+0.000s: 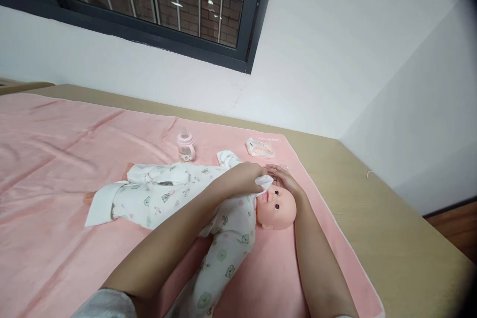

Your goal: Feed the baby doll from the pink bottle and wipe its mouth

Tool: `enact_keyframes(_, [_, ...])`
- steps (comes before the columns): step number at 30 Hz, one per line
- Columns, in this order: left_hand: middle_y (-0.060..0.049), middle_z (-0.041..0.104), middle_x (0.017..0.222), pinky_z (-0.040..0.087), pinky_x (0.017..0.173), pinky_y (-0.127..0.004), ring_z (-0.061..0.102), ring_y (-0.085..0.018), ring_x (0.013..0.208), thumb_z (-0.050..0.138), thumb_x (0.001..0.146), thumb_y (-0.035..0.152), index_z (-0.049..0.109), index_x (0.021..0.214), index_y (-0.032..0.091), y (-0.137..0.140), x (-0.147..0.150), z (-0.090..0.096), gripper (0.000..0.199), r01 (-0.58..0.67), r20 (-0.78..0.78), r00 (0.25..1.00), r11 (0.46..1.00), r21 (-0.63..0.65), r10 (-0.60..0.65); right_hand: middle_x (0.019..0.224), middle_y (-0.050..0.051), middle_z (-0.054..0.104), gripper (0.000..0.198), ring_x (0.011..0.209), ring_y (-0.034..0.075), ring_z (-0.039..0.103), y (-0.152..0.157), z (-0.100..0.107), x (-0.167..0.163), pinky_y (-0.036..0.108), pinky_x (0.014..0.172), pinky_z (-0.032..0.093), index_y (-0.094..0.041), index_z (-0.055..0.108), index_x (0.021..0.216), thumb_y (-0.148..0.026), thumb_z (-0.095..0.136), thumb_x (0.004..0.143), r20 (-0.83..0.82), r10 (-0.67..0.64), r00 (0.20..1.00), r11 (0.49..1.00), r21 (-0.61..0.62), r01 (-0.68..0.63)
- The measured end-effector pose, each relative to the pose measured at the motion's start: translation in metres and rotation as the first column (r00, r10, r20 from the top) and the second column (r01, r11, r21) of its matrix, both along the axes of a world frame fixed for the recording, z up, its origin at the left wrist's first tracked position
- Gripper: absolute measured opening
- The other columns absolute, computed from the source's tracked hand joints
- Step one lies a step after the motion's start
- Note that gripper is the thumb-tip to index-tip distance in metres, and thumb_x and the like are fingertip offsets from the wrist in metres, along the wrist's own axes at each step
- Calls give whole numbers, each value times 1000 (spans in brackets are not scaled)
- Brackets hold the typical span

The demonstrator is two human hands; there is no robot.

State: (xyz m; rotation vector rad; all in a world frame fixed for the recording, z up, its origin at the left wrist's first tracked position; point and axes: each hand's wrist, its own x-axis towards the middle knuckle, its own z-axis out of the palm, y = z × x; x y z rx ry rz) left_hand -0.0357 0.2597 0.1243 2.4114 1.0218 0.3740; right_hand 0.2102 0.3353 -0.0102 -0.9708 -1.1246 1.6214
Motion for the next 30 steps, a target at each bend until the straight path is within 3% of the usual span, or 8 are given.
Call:
enact_keyframes(16, [3, 39, 56, 21, 49, -29, 39, -14, 56, 54, 66, 15, 32, 61, 20, 0, 4, -1, 23, -29, 44, 999, 999, 28, 27, 101, 4, 73, 33, 95, 17, 68, -3, 3, -2, 29, 87, 54, -21, 66, 105, -28, 75, 74, 4, -15, 1000, 1000, -10, 15])
enact_keyframes(24, [3, 38, 57, 22, 52, -29, 39, -13, 55, 52, 73, 19, 30, 62, 20, -2, 1, 3, 25, 4, 59, 998, 1000, -7, -4, 100, 5, 73, 31, 95, 18, 68, -8, 10, -5, 30, 88, 54, -22, 66, 104, -29, 74, 75, 20, -18, 1000, 1000, -16, 18])
enact_keyframes(30, [1, 54, 69, 31, 57, -27, 51, -15, 64, 48, 79, 17, 40, 64, 19, -1, 2, 0, 18, 71, 60, 996, 997, -10, -70, 104, 6, 73, 32, 96, 20, 68, -7, 11, -5, 32, 88, 53, -22, 67, 103, -31, 74, 73, 61, -27, 998, 1000, -3, 27])
